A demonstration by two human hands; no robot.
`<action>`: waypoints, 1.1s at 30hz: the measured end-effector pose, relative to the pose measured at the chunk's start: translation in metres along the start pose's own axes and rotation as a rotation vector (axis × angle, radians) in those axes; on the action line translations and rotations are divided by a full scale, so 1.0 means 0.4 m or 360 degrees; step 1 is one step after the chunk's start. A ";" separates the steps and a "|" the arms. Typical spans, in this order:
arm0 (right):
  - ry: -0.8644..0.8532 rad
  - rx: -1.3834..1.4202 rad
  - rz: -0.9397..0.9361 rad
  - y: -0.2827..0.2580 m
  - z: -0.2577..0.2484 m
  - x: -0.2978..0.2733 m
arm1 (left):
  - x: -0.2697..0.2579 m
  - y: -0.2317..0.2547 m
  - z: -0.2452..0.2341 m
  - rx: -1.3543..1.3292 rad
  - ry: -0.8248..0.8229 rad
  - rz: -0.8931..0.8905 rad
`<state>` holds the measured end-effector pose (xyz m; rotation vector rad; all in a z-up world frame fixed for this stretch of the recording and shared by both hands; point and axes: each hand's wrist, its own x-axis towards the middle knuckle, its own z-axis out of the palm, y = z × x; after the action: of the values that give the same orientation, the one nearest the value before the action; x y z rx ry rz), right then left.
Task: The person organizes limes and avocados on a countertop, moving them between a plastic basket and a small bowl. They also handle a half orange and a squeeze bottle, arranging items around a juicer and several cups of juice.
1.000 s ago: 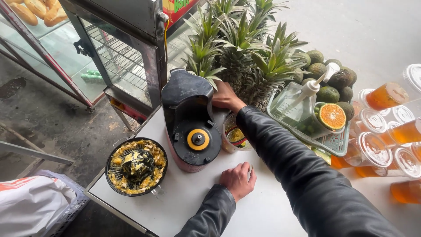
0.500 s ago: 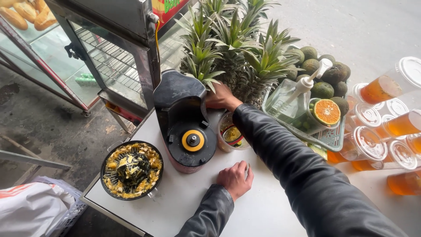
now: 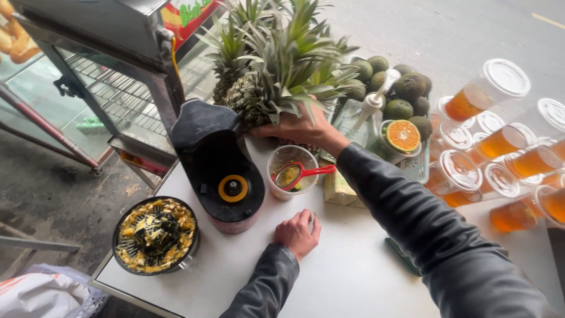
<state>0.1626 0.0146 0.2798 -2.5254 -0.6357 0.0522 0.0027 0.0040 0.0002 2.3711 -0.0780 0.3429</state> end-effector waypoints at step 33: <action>0.0020 -0.0895 0.1115 0.630 -0.379 0.130 | -0.007 -0.021 0.068 0.0120 0.0067 -0.0054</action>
<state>0.3415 -0.2246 0.2874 -3.1635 0.3215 0.1200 0.0074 -0.0082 -0.0252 2.4353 -0.0053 0.3850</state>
